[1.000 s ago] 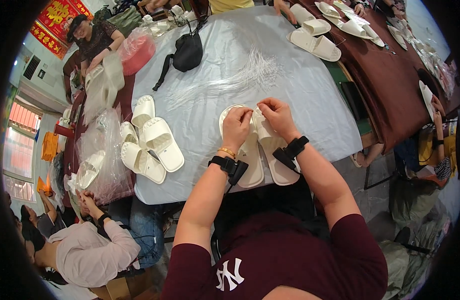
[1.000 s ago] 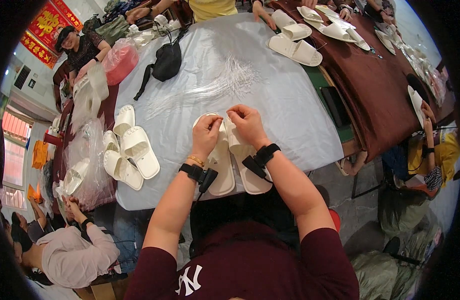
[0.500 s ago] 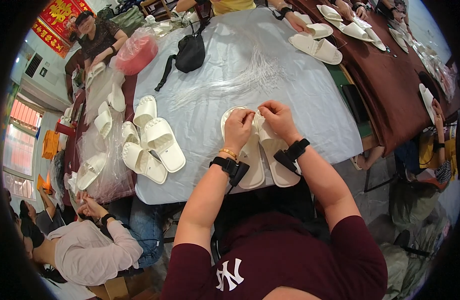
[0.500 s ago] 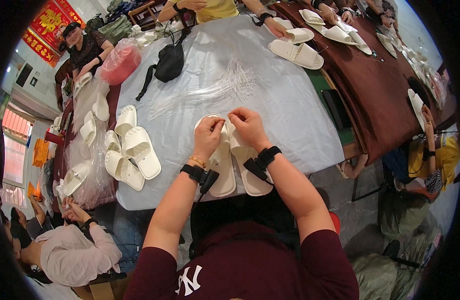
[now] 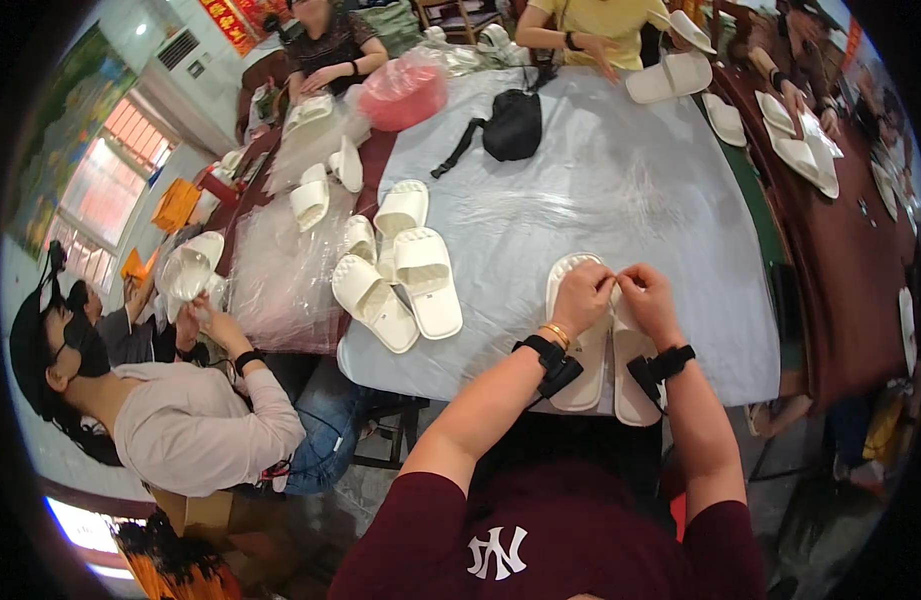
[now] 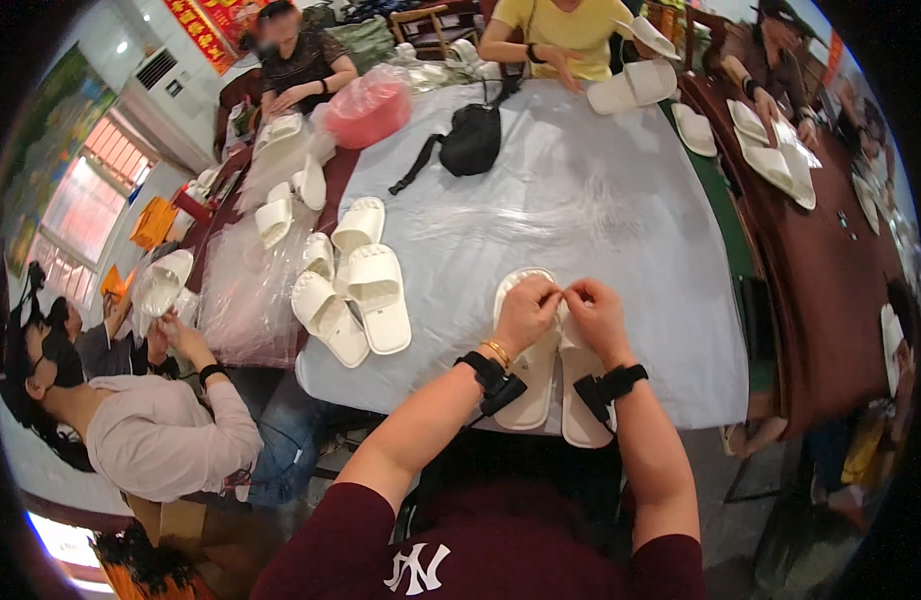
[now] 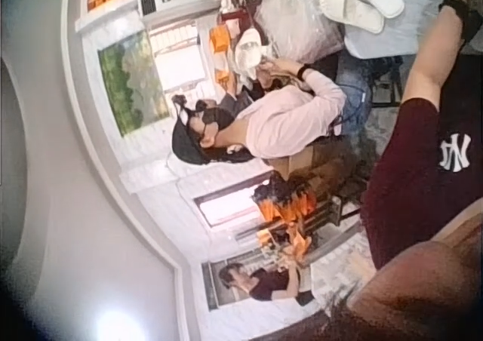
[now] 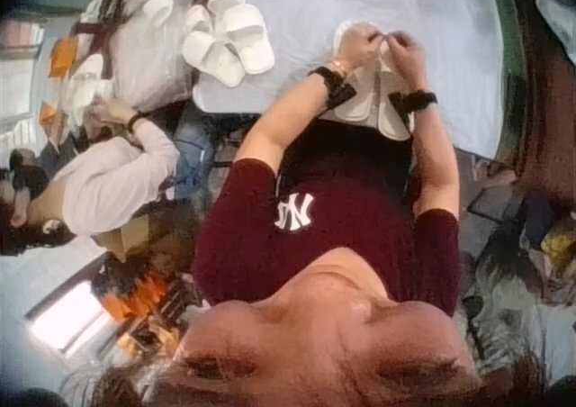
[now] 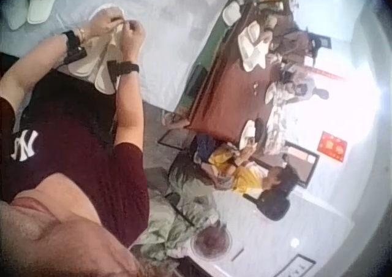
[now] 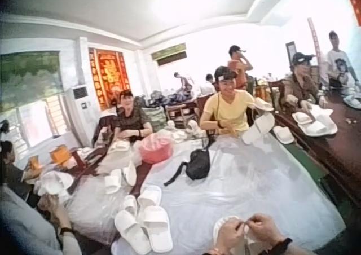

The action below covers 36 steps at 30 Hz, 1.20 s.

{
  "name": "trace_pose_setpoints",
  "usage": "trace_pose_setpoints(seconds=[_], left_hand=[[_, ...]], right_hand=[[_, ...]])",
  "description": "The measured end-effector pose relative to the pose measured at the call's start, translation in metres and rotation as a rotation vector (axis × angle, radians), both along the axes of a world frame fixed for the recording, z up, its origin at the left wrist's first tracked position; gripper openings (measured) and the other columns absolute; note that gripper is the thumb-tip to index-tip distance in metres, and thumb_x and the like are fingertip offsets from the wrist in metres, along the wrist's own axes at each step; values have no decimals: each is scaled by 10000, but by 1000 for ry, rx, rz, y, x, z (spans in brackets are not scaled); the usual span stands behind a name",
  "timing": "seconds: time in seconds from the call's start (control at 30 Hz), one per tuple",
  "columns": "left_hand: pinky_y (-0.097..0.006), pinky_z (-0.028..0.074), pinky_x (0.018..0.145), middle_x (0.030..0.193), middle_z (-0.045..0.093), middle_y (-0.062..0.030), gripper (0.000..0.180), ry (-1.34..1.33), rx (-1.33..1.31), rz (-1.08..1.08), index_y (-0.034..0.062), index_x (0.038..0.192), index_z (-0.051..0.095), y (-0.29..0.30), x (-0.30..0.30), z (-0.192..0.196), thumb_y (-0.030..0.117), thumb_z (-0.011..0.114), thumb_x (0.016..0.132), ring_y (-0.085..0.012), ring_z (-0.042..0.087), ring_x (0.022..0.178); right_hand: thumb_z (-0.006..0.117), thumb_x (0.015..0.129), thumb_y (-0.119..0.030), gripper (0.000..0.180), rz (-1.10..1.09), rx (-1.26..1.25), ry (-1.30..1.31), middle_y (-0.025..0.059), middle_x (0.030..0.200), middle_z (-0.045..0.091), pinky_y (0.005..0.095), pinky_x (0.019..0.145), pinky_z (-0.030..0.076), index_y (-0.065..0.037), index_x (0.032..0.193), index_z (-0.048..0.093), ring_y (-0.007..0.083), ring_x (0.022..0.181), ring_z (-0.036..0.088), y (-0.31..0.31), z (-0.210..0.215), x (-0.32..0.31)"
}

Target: Assembling plastic slippers by attaching components and organizing them at a manufacturing station.

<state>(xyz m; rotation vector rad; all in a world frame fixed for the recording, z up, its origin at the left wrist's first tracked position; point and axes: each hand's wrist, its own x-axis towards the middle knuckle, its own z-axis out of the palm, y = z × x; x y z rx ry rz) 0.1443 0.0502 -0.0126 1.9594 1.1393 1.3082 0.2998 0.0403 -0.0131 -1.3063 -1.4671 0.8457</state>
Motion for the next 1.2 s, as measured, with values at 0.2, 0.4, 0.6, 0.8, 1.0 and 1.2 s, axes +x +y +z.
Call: trace_pose_setpoints(seconds=[0.2, 0.4, 0.6, 0.8, 1.0, 1.2], left_hand=[[-433, 470, 681, 754, 591, -172, 126, 115, 80, 36, 15, 732, 625, -3, -7, 2, 118, 601, 802, -352, 596, 744], [-322, 482, 631, 726, 648, -129, 182, -93, -186, 23, 1, 847, 693, 9, -24, 37, 174, 649, 808, -203, 617, 665], [-249, 471, 619, 772, 625, -8, 174, -135, -600, -276, 20, 875, 680, 6, -86, 115, 185, 638, 839, -89, 560, 680], [-223, 433, 594, 753, 569, 30, 139, 5, -715, -55, 56, 864, 673, -26, -175, 213, 191, 651, 835, -67, 513, 676], [-209, 410, 487, 650, 491, 50, 78, 85, -632, 121, 71, 810, 636, 9, -256, 255, 143, 628, 838, -46, 478, 540], [-302, 500, 734, 848, 681, -85, 286, 572, -6, 568, -35, 1025, 660, 71, -360, 223, 199, 612, 867, -186, 640, 766]], right_hand=[[673, 789, -133, 131, -29, 41, -242, 140, 770, 673, 328, 684, 473, -3, 782, 689, 217, 751, 618, 2, 1, -6], [632, 880, -171, 167, -19, -18, 141, 48, 866, 663, 283, 715, 459, -23, 938, 685, 152, 768, 581, 4, -3, 10], [578, 936, -186, 213, -142, -49, 338, 13, 877, 632, 236, 683, 452, -2, 1001, 663, 86, 742, 554, -3, 20, 44], [569, 915, -143, 184, -203, -101, 180, 21, 836, 643, 234, 622, 468, 7, 954, 668, 91, 683, 576, -9, 4, 99], [575, 895, -122, 167, -275, -180, 143, 13, 772, 623, 226, 601, 453, 14, 933, 664, 76, 656, 553, -28, -23, 135], [586, 877, -133, 193, -285, -144, 110, 18, 764, 629, 246, 613, 459, 22, 951, 673, 89, 656, 555, -29, -30, 129]])
